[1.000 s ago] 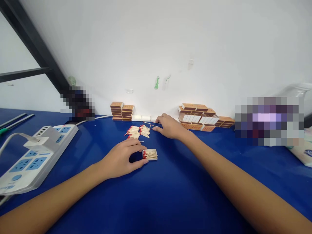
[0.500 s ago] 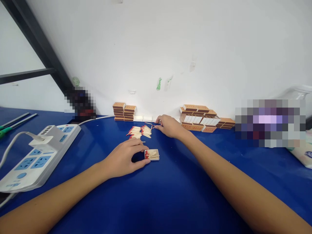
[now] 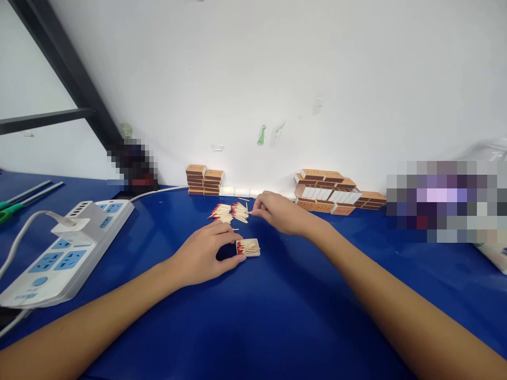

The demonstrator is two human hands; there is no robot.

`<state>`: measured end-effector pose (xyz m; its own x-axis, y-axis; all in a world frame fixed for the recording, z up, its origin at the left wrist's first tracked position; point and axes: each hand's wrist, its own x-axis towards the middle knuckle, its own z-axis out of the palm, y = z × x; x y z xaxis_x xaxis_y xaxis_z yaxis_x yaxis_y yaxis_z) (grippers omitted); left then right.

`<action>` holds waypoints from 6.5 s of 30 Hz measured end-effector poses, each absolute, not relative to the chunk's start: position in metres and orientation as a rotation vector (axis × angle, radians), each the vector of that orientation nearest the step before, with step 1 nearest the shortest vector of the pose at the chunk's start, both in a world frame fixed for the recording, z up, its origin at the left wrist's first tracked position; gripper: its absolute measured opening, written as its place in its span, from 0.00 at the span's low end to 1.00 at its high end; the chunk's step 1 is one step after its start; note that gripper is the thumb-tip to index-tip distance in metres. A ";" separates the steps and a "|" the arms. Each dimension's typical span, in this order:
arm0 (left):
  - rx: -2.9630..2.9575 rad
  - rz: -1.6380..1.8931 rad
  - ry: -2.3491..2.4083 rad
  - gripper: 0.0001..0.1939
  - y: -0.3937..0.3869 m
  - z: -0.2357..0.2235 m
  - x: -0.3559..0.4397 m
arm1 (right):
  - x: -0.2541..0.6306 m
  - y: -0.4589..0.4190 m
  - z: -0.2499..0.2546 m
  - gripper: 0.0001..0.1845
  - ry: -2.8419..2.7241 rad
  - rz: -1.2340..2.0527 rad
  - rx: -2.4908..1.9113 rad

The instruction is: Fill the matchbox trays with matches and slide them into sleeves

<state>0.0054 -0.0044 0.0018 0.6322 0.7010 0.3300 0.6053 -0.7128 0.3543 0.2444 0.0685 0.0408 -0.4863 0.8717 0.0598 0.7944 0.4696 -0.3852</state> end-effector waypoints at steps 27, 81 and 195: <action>2.660 0.657 1.152 0.14 -0.003 0.002 0.007 | 0.236 0.010 0.037 0.07 -2.547 0.596 -1.319; 2.623 0.676 1.106 0.15 -0.003 0.000 0.005 | 0.226 0.108 0.020 0.12 -2.407 0.117 -1.674; 2.645 0.689 1.128 0.14 -0.003 -0.002 0.005 | 0.216 0.126 0.027 0.11 -2.787 0.039 -1.572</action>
<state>0.0055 -0.0034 -0.0024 0.6038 0.7193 0.3435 0.6338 -0.6946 0.3404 0.2163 0.1265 0.0272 -0.5163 0.8541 -0.0628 0.8555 0.5177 0.0071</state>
